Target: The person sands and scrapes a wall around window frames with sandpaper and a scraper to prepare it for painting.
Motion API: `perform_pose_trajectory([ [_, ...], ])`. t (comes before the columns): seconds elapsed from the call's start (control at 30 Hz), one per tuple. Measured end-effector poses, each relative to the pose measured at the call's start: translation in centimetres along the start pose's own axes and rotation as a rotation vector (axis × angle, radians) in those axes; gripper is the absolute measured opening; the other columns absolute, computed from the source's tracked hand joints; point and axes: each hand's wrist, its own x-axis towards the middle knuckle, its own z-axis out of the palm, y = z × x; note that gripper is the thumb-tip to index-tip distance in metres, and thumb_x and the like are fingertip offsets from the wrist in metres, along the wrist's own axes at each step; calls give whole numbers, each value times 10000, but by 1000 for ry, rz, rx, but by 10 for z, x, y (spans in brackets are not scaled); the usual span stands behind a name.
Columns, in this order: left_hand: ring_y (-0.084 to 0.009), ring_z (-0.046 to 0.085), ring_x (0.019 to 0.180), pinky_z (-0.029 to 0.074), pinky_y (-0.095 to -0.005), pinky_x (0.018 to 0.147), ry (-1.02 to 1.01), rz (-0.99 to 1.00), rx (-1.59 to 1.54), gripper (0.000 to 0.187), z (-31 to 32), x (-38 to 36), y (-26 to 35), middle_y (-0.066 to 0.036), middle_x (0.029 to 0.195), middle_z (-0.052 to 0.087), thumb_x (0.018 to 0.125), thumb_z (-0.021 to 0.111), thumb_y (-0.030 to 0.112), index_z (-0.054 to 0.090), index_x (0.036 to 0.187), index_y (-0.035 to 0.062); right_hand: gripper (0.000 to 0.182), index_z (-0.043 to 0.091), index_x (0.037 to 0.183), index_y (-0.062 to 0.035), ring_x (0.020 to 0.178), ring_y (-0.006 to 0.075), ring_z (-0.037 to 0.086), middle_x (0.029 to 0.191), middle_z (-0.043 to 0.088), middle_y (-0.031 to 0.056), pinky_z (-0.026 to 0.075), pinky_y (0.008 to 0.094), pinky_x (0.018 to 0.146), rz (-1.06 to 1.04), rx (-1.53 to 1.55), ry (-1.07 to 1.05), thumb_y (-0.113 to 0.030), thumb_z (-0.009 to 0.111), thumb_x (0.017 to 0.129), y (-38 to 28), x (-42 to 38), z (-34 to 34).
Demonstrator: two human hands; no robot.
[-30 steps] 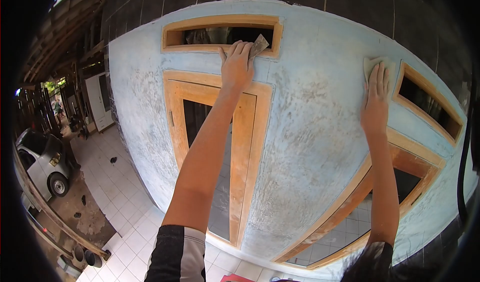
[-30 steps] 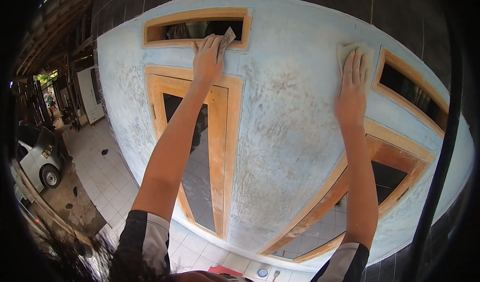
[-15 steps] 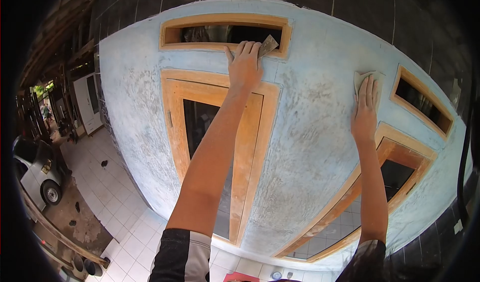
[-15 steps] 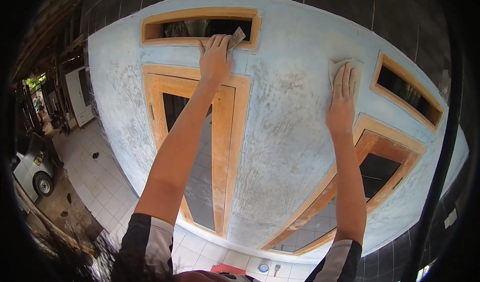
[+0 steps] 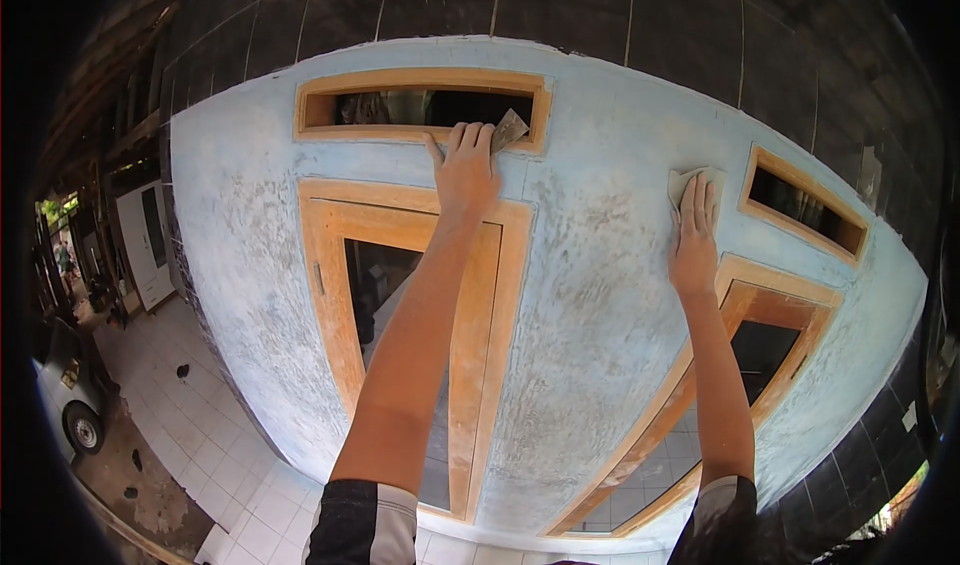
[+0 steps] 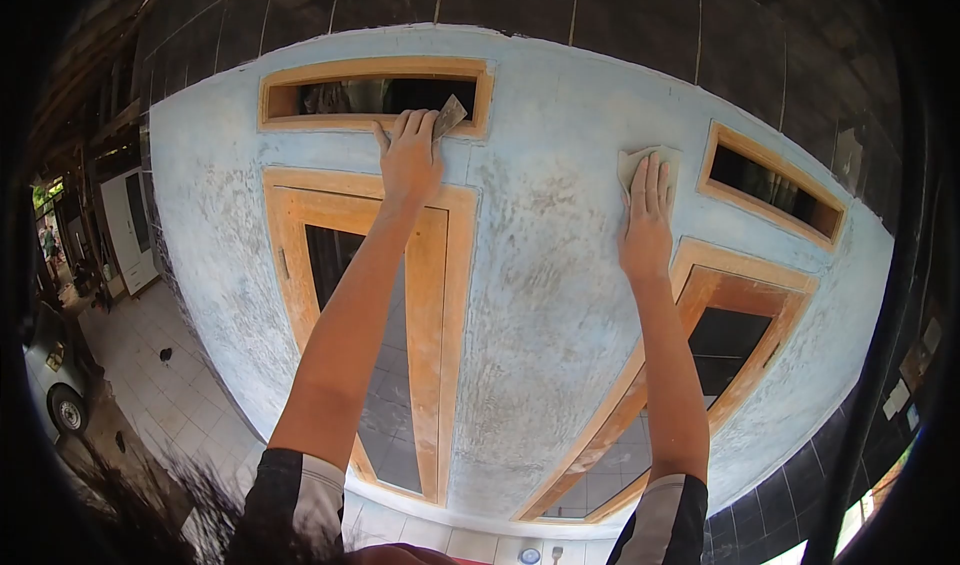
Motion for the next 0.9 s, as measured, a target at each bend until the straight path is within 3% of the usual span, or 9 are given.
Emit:
perform_pose_trajectory([
  [0.17,-239,473,1363,191,-709,1196,-15,-1,-10,406,-5,-1,3,0,1312,583,918,647,143,590,1320,137,592,275,1598,-5,1531,392,261,1664,277,179,318,507,1216,79,107,101,-110,492,1057,24,57,0],
  [0.27,-239,478,1360,213,-702,1192,-45,-9,-7,384,-6,-1,2,-16,1335,589,937,613,125,590,1320,134,615,280,1594,8,1525,406,275,1658,288,192,327,527,1204,84,20,133,-90,521,1036,6,28,9],
  [0.37,-224,477,1358,186,-717,1195,-21,8,-33,396,-1,-4,0,1,1314,585,927,633,133,595,1320,141,663,303,1575,41,1519,426,282,1644,313,214,317,564,1197,-16,27,22,-51,584,981,-19,-32,11],
  [0.47,-217,478,1356,198,-712,1195,3,8,-1,401,2,2,0,4,1328,586,932,620,130,594,1332,145,624,312,1568,45,1515,427,289,1636,328,213,330,537,1198,-50,2,-9,-70,555,1004,2,2,-2],
  [0.53,-214,479,1356,209,-707,1196,-10,-4,49,414,2,-2,0,8,1344,586,933,614,132,591,1346,149,595,313,1564,52,1509,431,294,1631,338,212,339,504,1200,75,74,65,-93,523,1026,18,45,-8],
  [0.63,-212,480,1356,214,-705,1196,-23,9,50,416,2,-2,-3,10,1350,584,935,610,135,589,1350,151,578,314,1558,61,1505,437,298,1634,327,217,339,481,1203,96,-38,154,-112,504,1040,37,77,1],
  [0.77,-205,475,1365,209,-701,1201,-43,-5,55,403,0,-1,-2,22,1362,580,960,586,144,585,1362,167,574,320,1554,63,1505,440,296,1633,324,226,331,485,1208,101,11,146,-107,505,1038,4,23,6],
  [0.83,-203,473,1368,207,-700,1203,-44,0,60,402,2,-2,-4,25,1365,580,965,584,148,582,1366,171,566,324,1551,65,1505,440,295,1629,325,236,336,481,1206,-5,-49,3,-115,497,1043,-14,-25,8],
  [0.9,-201,471,1371,205,-698,1204,-31,1,60,401,3,-3,-4,28,1367,579,970,581,152,579,1371,175,566,325,1550,66,1505,442,293,1627,326,237,342,486,1202,-33,-15,-39,-119,498,1044,-2,-24,0],
])
